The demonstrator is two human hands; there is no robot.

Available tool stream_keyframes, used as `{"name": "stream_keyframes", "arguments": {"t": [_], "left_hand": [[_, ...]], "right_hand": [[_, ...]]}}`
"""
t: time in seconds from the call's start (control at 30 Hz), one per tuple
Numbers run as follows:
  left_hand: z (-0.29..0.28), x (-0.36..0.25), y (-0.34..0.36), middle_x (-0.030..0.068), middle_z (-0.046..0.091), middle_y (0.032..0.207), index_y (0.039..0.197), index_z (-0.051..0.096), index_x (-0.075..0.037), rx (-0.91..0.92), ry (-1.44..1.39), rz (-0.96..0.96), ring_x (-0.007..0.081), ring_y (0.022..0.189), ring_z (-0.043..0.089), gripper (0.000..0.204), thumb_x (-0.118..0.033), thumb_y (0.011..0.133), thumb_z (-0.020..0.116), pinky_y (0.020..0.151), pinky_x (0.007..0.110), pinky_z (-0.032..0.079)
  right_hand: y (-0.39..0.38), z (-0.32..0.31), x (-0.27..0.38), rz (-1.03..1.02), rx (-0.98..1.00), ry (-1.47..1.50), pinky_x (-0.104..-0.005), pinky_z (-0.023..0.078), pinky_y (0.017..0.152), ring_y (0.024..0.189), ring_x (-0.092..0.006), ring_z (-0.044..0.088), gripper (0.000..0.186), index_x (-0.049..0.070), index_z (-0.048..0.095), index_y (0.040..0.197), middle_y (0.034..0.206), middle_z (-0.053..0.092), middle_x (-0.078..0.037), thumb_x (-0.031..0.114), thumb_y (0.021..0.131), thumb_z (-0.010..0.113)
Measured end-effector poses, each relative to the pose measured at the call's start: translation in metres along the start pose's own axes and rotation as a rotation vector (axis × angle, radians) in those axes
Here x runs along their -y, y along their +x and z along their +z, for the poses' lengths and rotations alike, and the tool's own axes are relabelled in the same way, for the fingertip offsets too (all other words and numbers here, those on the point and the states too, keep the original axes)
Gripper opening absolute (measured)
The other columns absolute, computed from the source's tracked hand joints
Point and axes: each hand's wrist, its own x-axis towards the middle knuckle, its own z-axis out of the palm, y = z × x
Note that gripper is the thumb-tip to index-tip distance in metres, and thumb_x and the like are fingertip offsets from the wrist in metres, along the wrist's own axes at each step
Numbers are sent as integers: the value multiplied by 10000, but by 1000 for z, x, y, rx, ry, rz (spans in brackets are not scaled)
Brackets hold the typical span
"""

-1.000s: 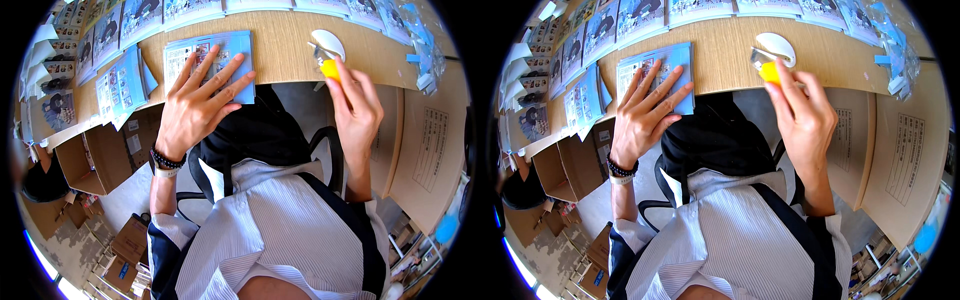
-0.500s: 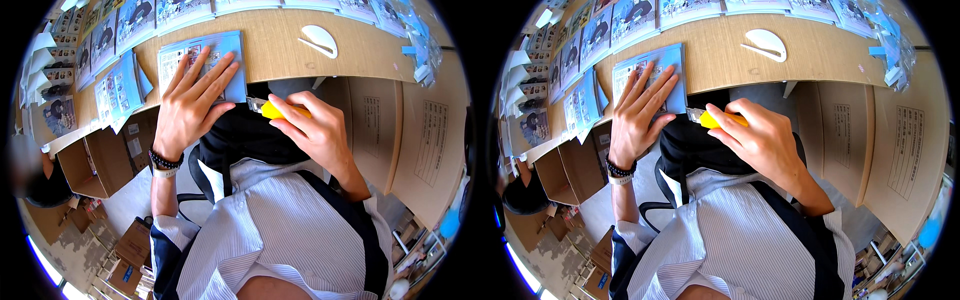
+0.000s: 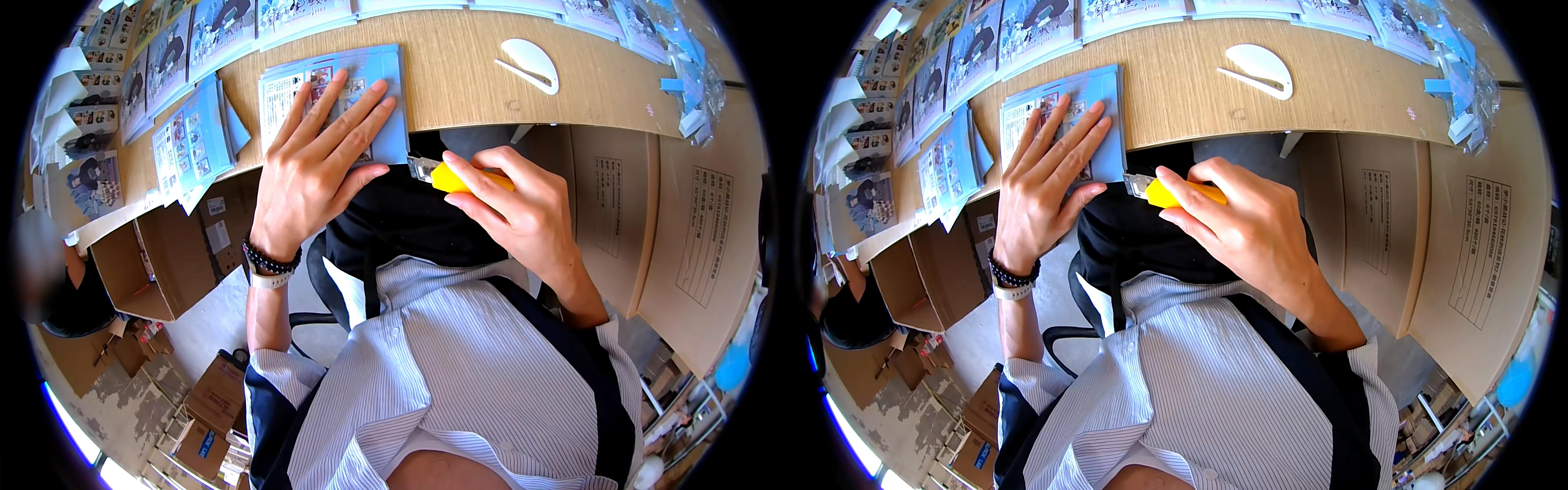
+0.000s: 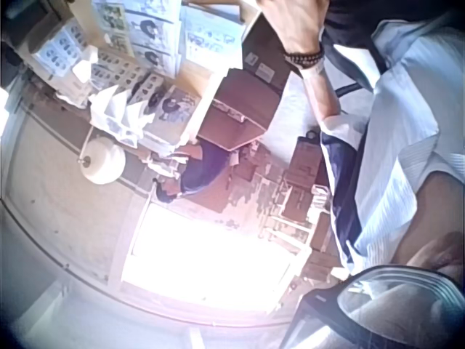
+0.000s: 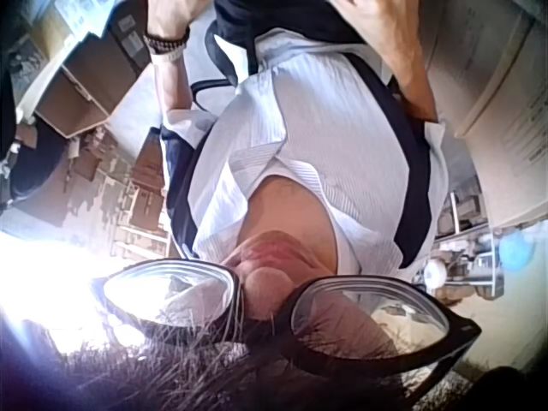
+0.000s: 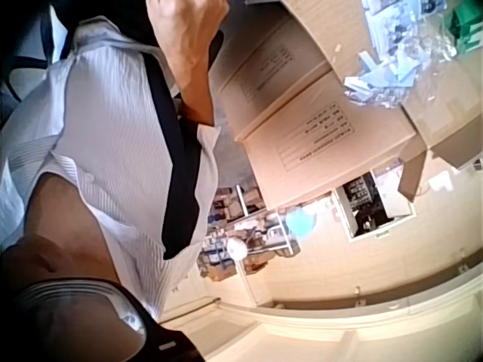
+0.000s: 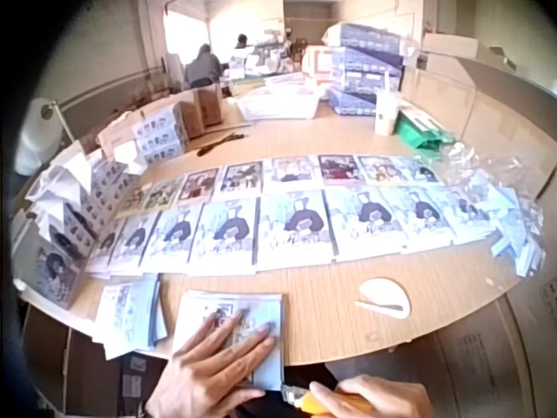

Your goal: The person inserts printed cards into clear plastic sleeves and places them on a table. They then pick up a small box, open it, and use a yellow utility knife to cut the edges of a stack of blue cards on the table.

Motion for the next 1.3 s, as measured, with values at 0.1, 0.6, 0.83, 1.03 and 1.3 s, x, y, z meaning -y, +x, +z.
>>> {"name": "stream_keyframes", "arguments": {"t": [0.1,0.6,0.83,1.03,1.3], "left_hand": [[0,0,0,32,581,1566,1512,610,-164,-1,8,4,362,1517,443,717,-487,879,710,1258,567,333],[1,0,-1,23,576,1571,1521,603,-184,7,14,1,351,1523,437,727,-500,875,708,1262,561,333],[1,1,-1,26,589,1557,1508,616,-173,8,26,17,348,1517,447,709,-512,889,689,1263,553,332],[-1,1,0,27,594,1551,1501,622,-169,21,43,27,349,1511,454,687,-526,914,652,1258,551,342],[1,1,1,34,596,1549,1496,626,-153,10,66,29,359,1505,462,683,-525,923,641,1247,552,355]], "right_hand": [[0,0,0,-6,1,-8,-285,590,605,730,-165,716,441,98,781,1236,966,700,-33,193,820,893],[4,0,-3,-43,13,-30,-280,590,616,744,-162,719,449,106,779,1246,969,700,-38,192,819,890],[9,-1,-5,-11,21,12,-285,594,621,733,-161,726,444,108,771,1249,959,703,-25,180,827,886],[9,0,-6,6,18,27,-285,590,615,730,-160,723,427,111,773,1236,951,702,-20,176,829,886],[7,4,-1,2,-36,-58,-284,583,602,710,-166,712,395,130,780,1226,938,697,-24,196,849,874]]}}
